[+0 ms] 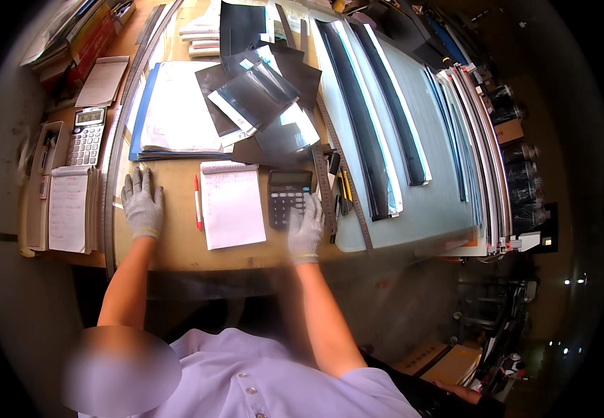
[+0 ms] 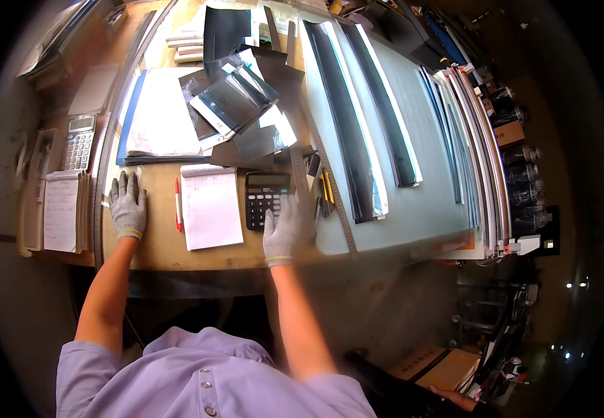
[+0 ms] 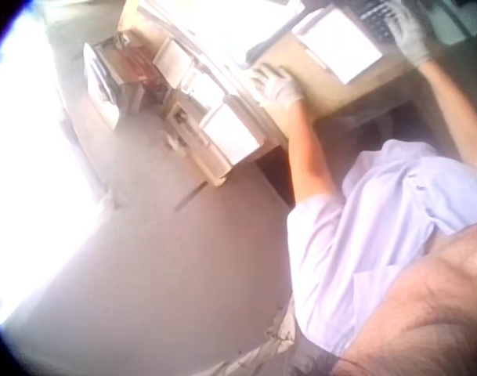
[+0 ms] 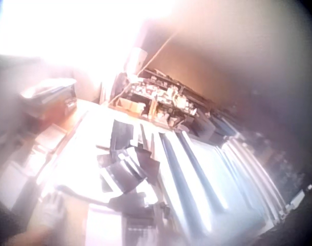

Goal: The person measures and sorts various rectangular and long strip materials on a workbench. They use a ruler to measure dimensions, peel protective films from some items, and arrange them into stacks or boxes. The person also uses a calculator and writes on a notepad.

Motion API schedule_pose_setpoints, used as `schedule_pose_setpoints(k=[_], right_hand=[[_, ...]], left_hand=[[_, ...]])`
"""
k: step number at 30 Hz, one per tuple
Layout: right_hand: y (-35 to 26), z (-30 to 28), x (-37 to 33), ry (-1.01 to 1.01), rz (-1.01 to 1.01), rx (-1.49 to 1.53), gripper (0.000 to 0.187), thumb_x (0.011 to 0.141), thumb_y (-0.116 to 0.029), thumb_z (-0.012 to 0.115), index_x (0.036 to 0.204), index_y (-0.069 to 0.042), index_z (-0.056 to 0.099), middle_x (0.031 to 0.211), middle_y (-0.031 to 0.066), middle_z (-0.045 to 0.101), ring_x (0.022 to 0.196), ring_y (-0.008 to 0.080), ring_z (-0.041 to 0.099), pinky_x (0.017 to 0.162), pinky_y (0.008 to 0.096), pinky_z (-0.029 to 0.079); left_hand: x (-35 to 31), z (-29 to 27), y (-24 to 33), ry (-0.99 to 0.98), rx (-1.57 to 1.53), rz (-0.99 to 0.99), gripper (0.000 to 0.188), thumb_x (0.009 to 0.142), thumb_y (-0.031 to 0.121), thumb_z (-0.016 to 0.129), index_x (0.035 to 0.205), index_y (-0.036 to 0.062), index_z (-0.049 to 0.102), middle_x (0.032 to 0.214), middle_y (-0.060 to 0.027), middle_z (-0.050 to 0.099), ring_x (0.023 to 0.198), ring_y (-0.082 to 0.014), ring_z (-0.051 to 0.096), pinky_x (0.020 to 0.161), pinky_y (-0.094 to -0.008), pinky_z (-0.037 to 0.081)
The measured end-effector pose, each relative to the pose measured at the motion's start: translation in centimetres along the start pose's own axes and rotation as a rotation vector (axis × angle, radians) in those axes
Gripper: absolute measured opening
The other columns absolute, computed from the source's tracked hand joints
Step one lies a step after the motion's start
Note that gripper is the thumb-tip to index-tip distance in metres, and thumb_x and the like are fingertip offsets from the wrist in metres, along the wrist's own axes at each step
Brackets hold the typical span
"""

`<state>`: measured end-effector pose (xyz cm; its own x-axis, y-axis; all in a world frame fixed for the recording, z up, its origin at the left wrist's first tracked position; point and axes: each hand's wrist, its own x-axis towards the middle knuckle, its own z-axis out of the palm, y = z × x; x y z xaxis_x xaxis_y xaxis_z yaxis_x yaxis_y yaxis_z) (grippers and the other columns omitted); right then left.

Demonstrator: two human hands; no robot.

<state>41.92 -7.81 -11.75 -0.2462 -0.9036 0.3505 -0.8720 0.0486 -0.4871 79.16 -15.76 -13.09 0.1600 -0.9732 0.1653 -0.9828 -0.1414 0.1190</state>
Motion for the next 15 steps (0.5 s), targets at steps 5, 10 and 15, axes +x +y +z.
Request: schedule_pose_setpoints(k=[5, 10, 15], right_hand=[[-1.7, -2.2, -3.0, -0.124, -0.033, -0.002, 0.037, 0.095, -0.024, 0.060, 0.129, -0.009, 0.063, 0.148, 0.0233, 0.042, 0.138, 0.0434, 0.037, 0.114, 0.0528, 0.031], [-2.4, -0.8, -2.8, -0.168, -0.212, -0.068, 0.033, 0.093, -0.025, 0.065, 0.123, -0.012, 0.068, 0.153, 0.0214, 0.036, 0.140, 0.0474, 0.033, 0.115, 0.0585, 0.031], [-1.7, 0.1, -2.0, -0.094, -0.158, 0.003, 0.032, 0.093, -0.025, 0.065, 0.118, -0.007, 0.068, 0.152, 0.0236, 0.036, 0.141, 0.0464, 0.033, 0.115, 0.0552, 0.032]], left_hand=[[0.1, 0.3, -0.1, 0.006, 0.026, 0.019, 0.059, 0.099, 0.035, 0.053, 0.152, 0.0121, 0.042, 0.158, -0.0122, 0.040, 0.146, -0.0365, 0.032, 0.121, -0.0475, 0.023], [0.1, 0.4, -0.1, 0.005, 0.015, 0.012, 0.059, 0.099, 0.035, 0.053, 0.153, 0.0119, 0.041, 0.158, -0.0122, 0.039, 0.146, -0.0366, 0.033, 0.121, -0.0476, 0.024], [0.1, 0.5, -0.2, 0.000, 0.011, 0.011, 0.059, 0.099, 0.035, 0.053, 0.153, 0.0124, 0.041, 0.159, -0.0118, 0.038, 0.146, -0.0364, 0.033, 0.121, -0.0473, 0.024]])
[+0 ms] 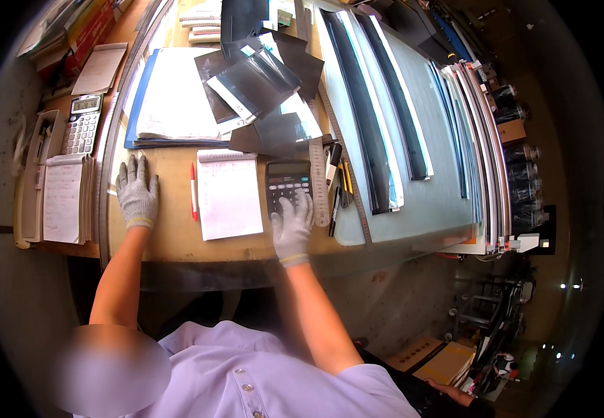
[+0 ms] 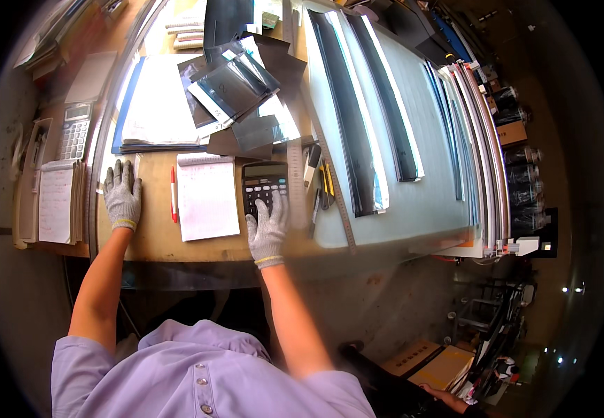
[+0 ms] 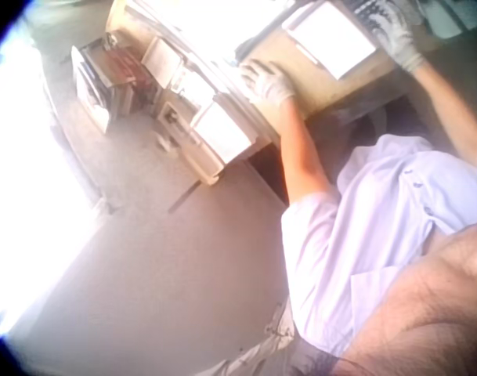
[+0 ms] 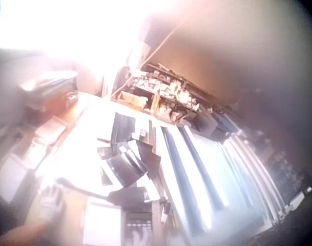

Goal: The person measures and sorts various rectangular and long strip materials on a workbench. They use a ruler to measure dimensions, peel protective films from some items, and arrange them into stacks or boxes. The person also uses a calculator and writes on a notepad.

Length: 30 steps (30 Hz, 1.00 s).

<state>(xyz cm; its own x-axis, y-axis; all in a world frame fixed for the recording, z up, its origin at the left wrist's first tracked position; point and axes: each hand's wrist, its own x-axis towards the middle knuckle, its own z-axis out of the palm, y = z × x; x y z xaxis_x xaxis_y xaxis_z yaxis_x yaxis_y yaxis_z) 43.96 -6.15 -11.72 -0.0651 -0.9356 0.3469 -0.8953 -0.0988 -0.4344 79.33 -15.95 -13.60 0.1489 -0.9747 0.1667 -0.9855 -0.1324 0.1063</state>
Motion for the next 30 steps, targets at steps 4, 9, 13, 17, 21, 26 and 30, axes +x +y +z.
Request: schedule_pose_setpoints(k=[4, 9, 13, 17, 21, 26, 30], right_hand=[[-0.3, -0.4, 0.0, -0.003, 0.006, 0.050, 0.034, 0.093, -0.024, 0.066, 0.119, -0.004, 0.066, 0.151, 0.0255, 0.037, 0.141, 0.0462, 0.034, 0.114, 0.0536, 0.034], [-0.1, -1.1, -1.4, -0.046, -0.072, -0.005, 0.039, 0.091, -0.022, 0.067, 0.125, -0.004, 0.062, 0.147, 0.0252, 0.042, 0.138, 0.0455, 0.038, 0.112, 0.0537, 0.036], [1.7, -1.3, -1.1, 0.210, 0.106, -0.189, 0.043, 0.089, -0.019, 0.069, 0.129, -0.006, 0.059, 0.135, 0.0234, 0.049, 0.128, 0.0443, 0.047, 0.107, 0.0518, 0.041], [4.6, -1.3, -0.7, 0.160, 0.351, -0.045, 0.042, 0.090, -0.007, 0.066, 0.130, -0.004, 0.057, 0.124, 0.0194, 0.052, 0.117, 0.0407, 0.053, 0.103, 0.0473, 0.044], [7.9, -2.0, -0.1, 0.178, 0.369, -0.047, 0.046, 0.088, -0.006, 0.068, 0.133, -0.008, 0.057, 0.121, 0.0181, 0.052, 0.114, 0.0384, 0.055, 0.102, 0.0465, 0.045], [8.5, -3.3, 0.8, 0.103, 0.390, -0.305, 0.044, 0.091, -0.019, 0.064, 0.134, -0.012, 0.057, 0.131, 0.0214, 0.051, 0.124, 0.0400, 0.049, 0.107, 0.0512, 0.038], [7.1, -2.4, 0.7, 0.170, 0.130, -0.274, 0.036, 0.091, -0.017, 0.062, 0.127, -0.014, 0.063, 0.135, 0.0194, 0.051, 0.126, 0.0406, 0.047, 0.110, 0.0540, 0.035]], left_hand=[[0.1, 0.4, -0.2, -0.005, -0.011, -0.011, 0.060, 0.099, 0.035, 0.054, 0.153, 0.0131, 0.041, 0.159, -0.0113, 0.038, 0.146, -0.0360, 0.032, 0.121, -0.0479, 0.024], [0.1, 0.0, 0.1, -0.004, 0.009, -0.015, 0.060, 0.099, 0.036, 0.054, 0.153, 0.0134, 0.042, 0.159, -0.0102, 0.039, 0.147, -0.0352, 0.032, 0.121, -0.0482, 0.024], [0.0, 0.0, 0.1, -0.002, 0.005, -0.021, 0.060, 0.099, 0.036, 0.054, 0.153, 0.0141, 0.042, 0.159, -0.0097, 0.038, 0.146, -0.0350, 0.032, 0.121, -0.0479, 0.024], [0.1, 0.0, 0.1, -0.012, 0.009, -0.023, 0.060, 0.099, 0.037, 0.054, 0.153, 0.0146, 0.042, 0.159, -0.0095, 0.038, 0.146, -0.0352, 0.033, 0.120, -0.0483, 0.024], [0.1, 0.5, -0.1, 0.001, 0.000, -0.014, 0.059, 0.099, 0.037, 0.054, 0.153, 0.0145, 0.042, 0.159, -0.0096, 0.038, 0.146, -0.0355, 0.033, 0.120, -0.0488, 0.024], [0.1, 0.6, -0.2, 0.003, 0.009, -0.010, 0.059, 0.099, 0.037, 0.054, 0.152, 0.0142, 0.043, 0.159, -0.0104, 0.038, 0.146, -0.0362, 0.033, 0.120, -0.0493, 0.024], [0.1, 0.4, 0.0, 0.010, 0.010, -0.004, 0.059, 0.099, 0.037, 0.054, 0.152, 0.0140, 0.043, 0.159, -0.0110, 0.038, 0.146, -0.0364, 0.034, 0.120, -0.0495, 0.024]])
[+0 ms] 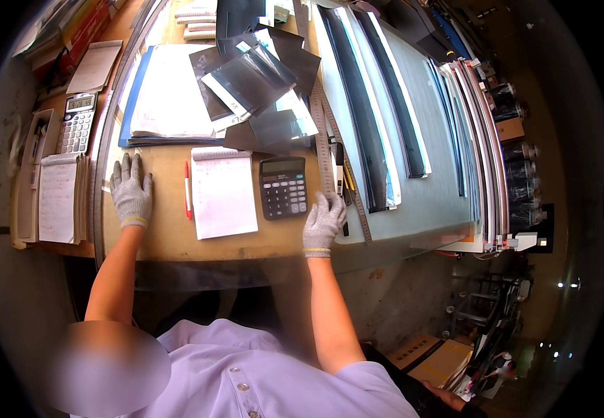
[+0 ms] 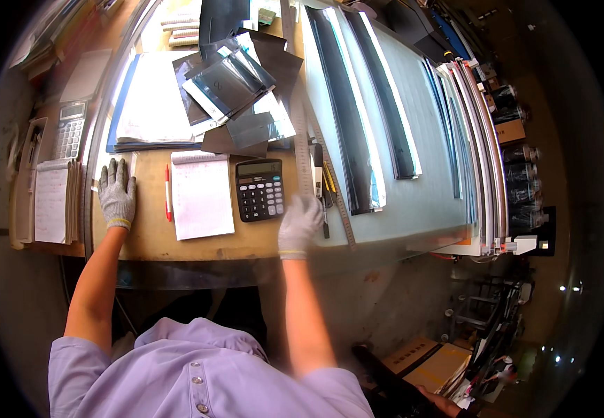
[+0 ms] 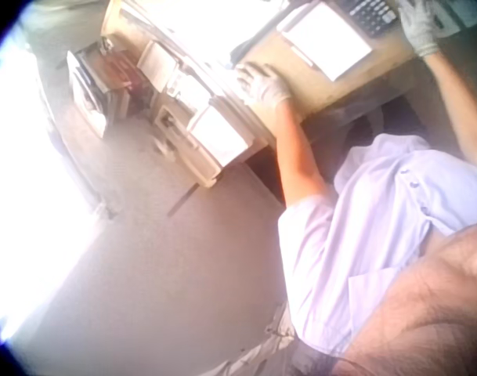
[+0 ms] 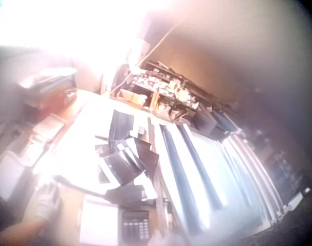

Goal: The person measures and sorts various rectangular and long strip materials on a workbench. They use a ruler to measure dimensions, peel protective films from some items, and arrange them into stacks or boxes. The person also uses a calculator and writes on a notepad.

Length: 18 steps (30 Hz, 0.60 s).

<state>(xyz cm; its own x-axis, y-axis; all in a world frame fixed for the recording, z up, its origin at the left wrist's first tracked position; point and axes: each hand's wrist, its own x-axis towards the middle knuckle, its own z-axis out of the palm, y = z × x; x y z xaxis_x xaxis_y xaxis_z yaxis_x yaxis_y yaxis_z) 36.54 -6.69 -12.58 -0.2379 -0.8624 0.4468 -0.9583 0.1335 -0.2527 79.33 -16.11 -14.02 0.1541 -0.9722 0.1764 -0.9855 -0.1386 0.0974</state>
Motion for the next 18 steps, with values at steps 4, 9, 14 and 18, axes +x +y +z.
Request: schedule_pose_setpoints(k=[4, 9, 14, 18], right_hand=[[-2.4, 0.0, -0.4, -0.085, -0.120, 0.052, 0.029, 0.090, -0.013, 0.062, 0.118, -0.017, 0.072, 0.139, 0.0167, 0.051, 0.131, 0.0397, 0.046, 0.113, 0.0564, 0.033], [-3.5, 1.5, -0.7, -0.109, -0.080, -0.013, 0.042, 0.087, -0.006, 0.061, 0.122, -0.026, 0.072, 0.147, 0.0141, 0.048, 0.136, 0.0375, 0.044, 0.115, 0.0574, 0.031], [-8.4, 0.0, 0.2, -0.184, -0.214, 0.101, 0.049, 0.079, 0.003, 0.063, 0.121, -0.020, 0.071, 0.149, 0.0146, 0.046, 0.137, 0.0386, 0.041, 0.115, 0.0503, 0.035], [-6.9, -0.2, -0.9, -0.083, -0.111, 0.155, 0.039, 0.085, 0.000, 0.059, 0.119, -0.015, 0.071, 0.144, 0.0181, 0.049, 0.134, 0.0406, 0.043, 0.113, 0.0509, 0.035]], left_hand=[[0.0, 0.2, -0.2, 0.003, -0.005, -0.001, 0.058, 0.099, 0.036, 0.054, 0.151, 0.0139, 0.044, 0.159, -0.0112, 0.039, 0.146, -0.0364, 0.034, 0.120, -0.0492, 0.024], [0.1, -0.2, 0.1, -0.003, -0.010, -0.005, 0.058, 0.099, 0.036, 0.054, 0.152, 0.0144, 0.043, 0.159, -0.0112, 0.039, 0.146, -0.0362, 0.033, 0.121, -0.0487, 0.024], [0.0, 0.1, -0.2, -0.011, -0.001, -0.009, 0.057, 0.100, 0.036, 0.053, 0.152, 0.0149, 0.043, 0.159, -0.0109, 0.039, 0.146, -0.0360, 0.033, 0.121, -0.0478, 0.023], [0.0, -0.1, -0.2, -0.014, 0.002, -0.014, 0.058, 0.100, 0.037, 0.053, 0.152, 0.0146, 0.043, 0.159, -0.0105, 0.039, 0.146, -0.0358, 0.033, 0.121, -0.0475, 0.024]])
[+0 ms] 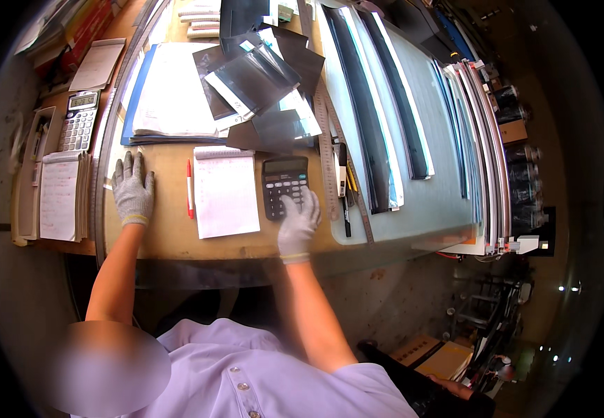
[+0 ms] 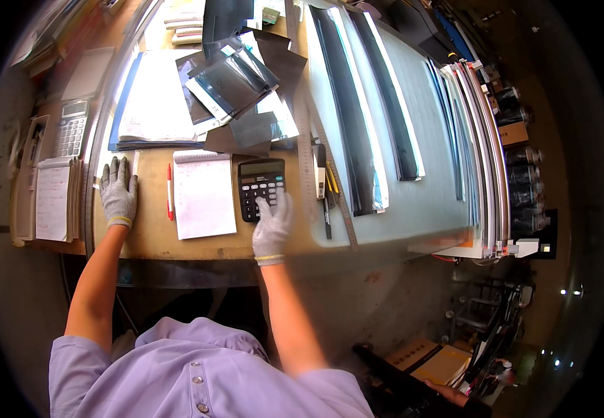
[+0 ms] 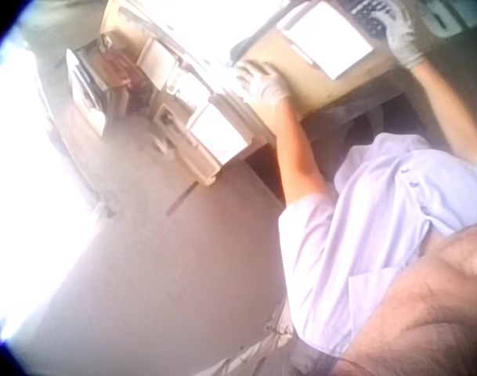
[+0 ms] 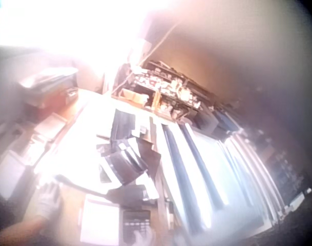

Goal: The person measures and sorts various rectangular and long strip materials on a workbench. They use a ruler to measure dimensions, peel protective films from some items, and arrange them into stacks or boxes. The person also uses a calculator and writes on a notepad.

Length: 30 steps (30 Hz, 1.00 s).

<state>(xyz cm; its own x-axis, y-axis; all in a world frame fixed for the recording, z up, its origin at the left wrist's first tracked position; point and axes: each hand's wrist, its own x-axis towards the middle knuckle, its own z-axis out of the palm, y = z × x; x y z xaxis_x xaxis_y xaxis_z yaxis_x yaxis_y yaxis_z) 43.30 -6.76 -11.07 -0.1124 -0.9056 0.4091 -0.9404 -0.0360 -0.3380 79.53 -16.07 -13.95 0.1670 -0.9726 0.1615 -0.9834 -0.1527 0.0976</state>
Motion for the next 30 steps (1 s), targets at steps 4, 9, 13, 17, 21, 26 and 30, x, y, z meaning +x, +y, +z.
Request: schedule_pose_setpoints(k=[4, 9, 13, 17, 21, 26, 30], right_hand=[[1.8, -0.5, -2.5, 0.018, 0.116, 0.051, 0.033, 0.089, 0.000, 0.051, 0.117, -0.006, 0.067, 0.140, 0.0240, 0.051, 0.132, 0.0418, 0.046, 0.112, 0.0514, 0.036], [1.3, 0.5, -2.1, 0.119, 0.231, 0.245, 0.032, 0.098, -0.004, 0.047, 0.127, 0.004, 0.059, 0.137, 0.0250, 0.052, 0.129, 0.0411, 0.049, 0.109, 0.0471, 0.041], [2.1, 2.0, -2.1, 0.159, 0.229, 0.231, 0.033, 0.101, -0.004, 0.046, 0.131, 0.006, 0.055, 0.135, 0.0246, 0.053, 0.128, 0.0404, 0.051, 0.108, 0.0463, 0.041], [2.3, 2.4, -2.1, 0.161, 0.217, 0.243, 0.036, 0.099, -0.004, 0.049, 0.133, 0.002, 0.054, 0.135, 0.0231, 0.053, 0.127, 0.0398, 0.052, 0.108, 0.0458, 0.042], [1.8, 2.0, -1.6, 0.147, 0.233, 0.233, 0.038, 0.097, -0.007, 0.052, 0.135, -0.001, 0.053, 0.135, 0.0227, 0.053, 0.127, 0.0399, 0.052, 0.108, 0.0457, 0.042], [2.2, 1.8, 0.4, 0.088, 0.154, 0.142, 0.041, 0.098, -0.017, 0.055, 0.137, -0.005, 0.054, 0.136, 0.0216, 0.053, 0.125, 0.0406, 0.052, 0.107, 0.0481, 0.040], [3.5, 2.3, 2.1, -0.005, 0.104, -0.002, 0.042, 0.097, -0.020, 0.055, 0.138, -0.007, 0.055, 0.138, 0.0205, 0.053, 0.125, 0.0421, 0.050, 0.107, 0.0503, 0.038]], left_hand=[[0.0, 0.0, 0.1, 0.005, -0.011, 0.005, 0.058, 0.099, 0.037, 0.054, 0.152, 0.0141, 0.043, 0.159, -0.0114, 0.039, 0.145, -0.0363, 0.034, 0.120, -0.0475, 0.025], [0.0, -0.1, 0.1, 0.004, -0.018, 0.013, 0.058, 0.099, 0.036, 0.053, 0.152, 0.0141, 0.043, 0.158, -0.0128, 0.039, 0.145, -0.0380, 0.034, 0.120, -0.0485, 0.025], [0.1, 0.0, 0.0, 0.005, -0.014, 0.015, 0.058, 0.100, 0.037, 0.052, 0.152, 0.0144, 0.043, 0.159, -0.0119, 0.038, 0.145, -0.0378, 0.034, 0.120, -0.0490, 0.024], [0.1, 0.0, 0.0, -0.006, -0.007, 0.006, 0.058, 0.099, 0.037, 0.052, 0.153, 0.0148, 0.042, 0.159, -0.0106, 0.039, 0.146, -0.0364, 0.033, 0.121, -0.0489, 0.023], [0.0, -0.4, 0.1, 0.009, -0.035, 0.008, 0.058, 0.098, 0.034, 0.055, 0.152, 0.0134, 0.043, 0.158, -0.0111, 0.040, 0.146, -0.0365, 0.033, 0.121, -0.0479, 0.023], [-0.1, -0.5, 0.3, 0.018, -0.050, 0.001, 0.058, 0.098, 0.033, 0.056, 0.151, 0.0127, 0.043, 0.157, -0.0118, 0.041, 0.145, -0.0369, 0.033, 0.121, -0.0475, 0.024], [0.0, -0.4, 0.4, 0.025, -0.058, 0.009, 0.058, 0.098, 0.033, 0.056, 0.151, 0.0130, 0.044, 0.158, -0.0113, 0.041, 0.145, -0.0366, 0.034, 0.121, -0.0474, 0.024]])
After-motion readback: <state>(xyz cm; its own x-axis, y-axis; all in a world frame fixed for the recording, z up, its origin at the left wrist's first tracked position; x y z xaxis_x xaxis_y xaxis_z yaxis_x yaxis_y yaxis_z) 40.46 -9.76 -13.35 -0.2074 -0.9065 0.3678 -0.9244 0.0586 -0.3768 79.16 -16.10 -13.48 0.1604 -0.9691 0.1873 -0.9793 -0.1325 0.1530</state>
